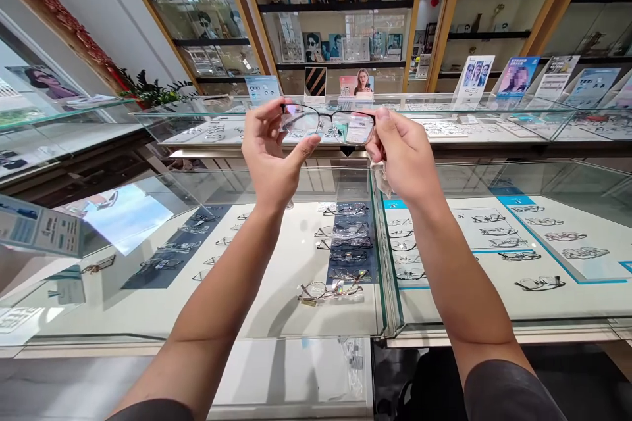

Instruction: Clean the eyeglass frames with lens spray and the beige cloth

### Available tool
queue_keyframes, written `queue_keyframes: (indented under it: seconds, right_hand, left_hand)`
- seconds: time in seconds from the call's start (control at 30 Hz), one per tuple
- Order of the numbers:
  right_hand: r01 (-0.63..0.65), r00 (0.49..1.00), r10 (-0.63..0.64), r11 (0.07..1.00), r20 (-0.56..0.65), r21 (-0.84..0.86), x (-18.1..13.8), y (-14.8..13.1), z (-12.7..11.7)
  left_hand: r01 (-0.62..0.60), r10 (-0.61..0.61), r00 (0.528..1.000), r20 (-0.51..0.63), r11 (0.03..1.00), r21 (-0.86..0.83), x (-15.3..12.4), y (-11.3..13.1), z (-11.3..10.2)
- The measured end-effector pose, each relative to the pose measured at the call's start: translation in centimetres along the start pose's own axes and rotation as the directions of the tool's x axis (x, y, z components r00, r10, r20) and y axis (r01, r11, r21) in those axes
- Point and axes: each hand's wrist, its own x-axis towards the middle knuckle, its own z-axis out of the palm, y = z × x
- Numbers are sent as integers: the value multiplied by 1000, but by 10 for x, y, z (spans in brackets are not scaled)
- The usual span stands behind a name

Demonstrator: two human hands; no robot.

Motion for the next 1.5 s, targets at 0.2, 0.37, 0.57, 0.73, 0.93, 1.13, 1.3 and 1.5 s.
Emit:
queue_keyframes:
  seconds: [0.2,0.37,0.57,0.73,0.93,1.13,1.3,1.5]
  right_hand:
    - [20,997,-20,1000,-69,1,4,-1,-12]
    - [107,990,-110,994,-85,-28,8,-3,-23]
    - [101,951,-39,977,307,-189,1,-5,-13]
    - [60,943,-3,985,332,-162,3,-4,-6]
    - [-25,918,46,998,393,-59,6,2,-5]
    - [-55,934,62,998,352,-29,6,6,0]
    - [-21,991,33,996,133,-91,8,15,6]
    - [38,999,-42,987,-25,-157,-1,14,20]
  left_hand:
    - [33,-34,998,60,999,17,11,-6,-16]
    - [27,-37,987,156,998,63,21,-6,-34]
    - [194,-146,906,396,978,-83,22,17,-37]
    - [211,-174,941,289,972,-100,15,9,-24]
    - [148,-117,946,303,986,-80,10,1,-21]
    - [248,-194,925,326,959,-134,15,10,-28]
    - [63,-71,988,136,996,62,6,33,-19]
    - [277,-274,913,303,960,34,-12,51,-3]
